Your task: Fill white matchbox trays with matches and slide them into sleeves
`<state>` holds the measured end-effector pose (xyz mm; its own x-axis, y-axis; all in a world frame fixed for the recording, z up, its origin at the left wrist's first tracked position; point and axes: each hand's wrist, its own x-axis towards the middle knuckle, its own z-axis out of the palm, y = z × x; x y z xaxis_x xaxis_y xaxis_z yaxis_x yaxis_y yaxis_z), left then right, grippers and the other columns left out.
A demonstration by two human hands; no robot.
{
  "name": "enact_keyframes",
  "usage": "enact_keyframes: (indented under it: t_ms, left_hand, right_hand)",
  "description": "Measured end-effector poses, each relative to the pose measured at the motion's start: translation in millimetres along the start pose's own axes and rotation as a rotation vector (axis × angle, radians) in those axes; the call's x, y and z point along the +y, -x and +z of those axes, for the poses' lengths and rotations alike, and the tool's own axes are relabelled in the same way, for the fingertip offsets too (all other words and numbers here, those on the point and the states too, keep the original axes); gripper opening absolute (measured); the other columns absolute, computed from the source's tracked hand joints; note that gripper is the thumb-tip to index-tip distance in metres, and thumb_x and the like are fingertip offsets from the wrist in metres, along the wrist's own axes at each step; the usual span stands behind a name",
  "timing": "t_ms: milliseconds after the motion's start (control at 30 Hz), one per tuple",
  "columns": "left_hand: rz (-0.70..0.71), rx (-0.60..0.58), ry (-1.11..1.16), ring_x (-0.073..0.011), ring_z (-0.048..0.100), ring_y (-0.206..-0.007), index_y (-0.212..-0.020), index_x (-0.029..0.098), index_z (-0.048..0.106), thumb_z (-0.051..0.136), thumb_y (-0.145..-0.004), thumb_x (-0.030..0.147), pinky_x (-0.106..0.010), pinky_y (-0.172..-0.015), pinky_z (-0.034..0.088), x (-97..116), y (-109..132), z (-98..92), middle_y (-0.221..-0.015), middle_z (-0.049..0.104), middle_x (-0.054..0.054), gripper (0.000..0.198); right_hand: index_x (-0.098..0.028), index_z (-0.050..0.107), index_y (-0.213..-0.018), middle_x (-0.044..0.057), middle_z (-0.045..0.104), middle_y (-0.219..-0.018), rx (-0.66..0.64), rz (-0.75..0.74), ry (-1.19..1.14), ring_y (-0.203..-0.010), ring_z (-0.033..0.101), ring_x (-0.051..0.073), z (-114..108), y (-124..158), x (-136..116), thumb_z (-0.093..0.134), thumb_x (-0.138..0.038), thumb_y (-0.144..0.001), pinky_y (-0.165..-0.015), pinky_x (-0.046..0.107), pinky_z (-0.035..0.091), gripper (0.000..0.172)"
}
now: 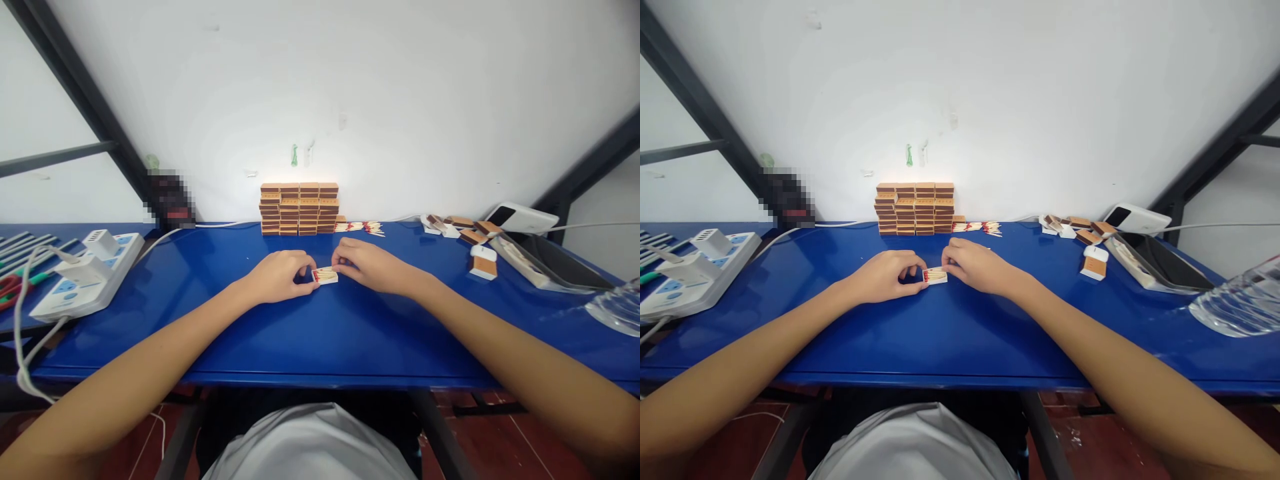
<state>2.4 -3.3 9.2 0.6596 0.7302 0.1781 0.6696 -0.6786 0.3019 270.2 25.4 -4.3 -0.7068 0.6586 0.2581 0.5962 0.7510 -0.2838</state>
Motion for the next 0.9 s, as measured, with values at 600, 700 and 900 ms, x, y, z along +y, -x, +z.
enact_keyframes:
  t_ms: [600, 700, 900]
  left_hand:
    - [-0.006, -0.008, 0.005, -0.0195, 0.066, -0.081, -0.109, 0.021, 0.076, 0.072, -0.096, 0.040, -0.031, -0.070, 0.045, 1, 0, -1.3, -0.093, 0.071, -0.003, 0.024]
    - [-0.010, -0.008, -0.001, -0.0197, 0.067, -0.081, -0.108, 0.021, 0.076, 0.071, -0.096, 0.041, -0.031, -0.069, 0.045, 1, 0, -1.2, -0.097, 0.073, -0.003, 0.024]
    - [-0.011, -0.012, -0.018, -0.0200, 0.068, -0.081, -0.110, 0.020, 0.076, 0.070, -0.096, 0.042, -0.032, -0.069, 0.046, 1, 1, -1.1, -0.100, 0.075, -0.005, 0.027]
  right_hand:
    - [-0.020, 0.069, -0.092, 0.010, 0.071, -0.094, 0.098, 0.149, 0.010, -0.080, 0.062, 0.022, -20, 3, 36, 0.057, -0.029, -0.102, -0.075, 0.034, 0.045, 0.018]
    - [-0.019, 0.071, -0.093, 0.010, 0.073, -0.092, 0.032, 0.282, 0.055, -0.077, 0.062, 0.022, -34, 11, 67, 0.061, -0.029, -0.097, -0.072, 0.034, 0.044, 0.014]
    - [-0.019, 0.073, -0.099, 0.010, 0.077, -0.094, -0.097, 0.381, -0.007, -0.080, 0.065, 0.023, -37, 17, 100, 0.070, -0.039, -0.090, -0.073, 0.034, 0.048, 0.022]
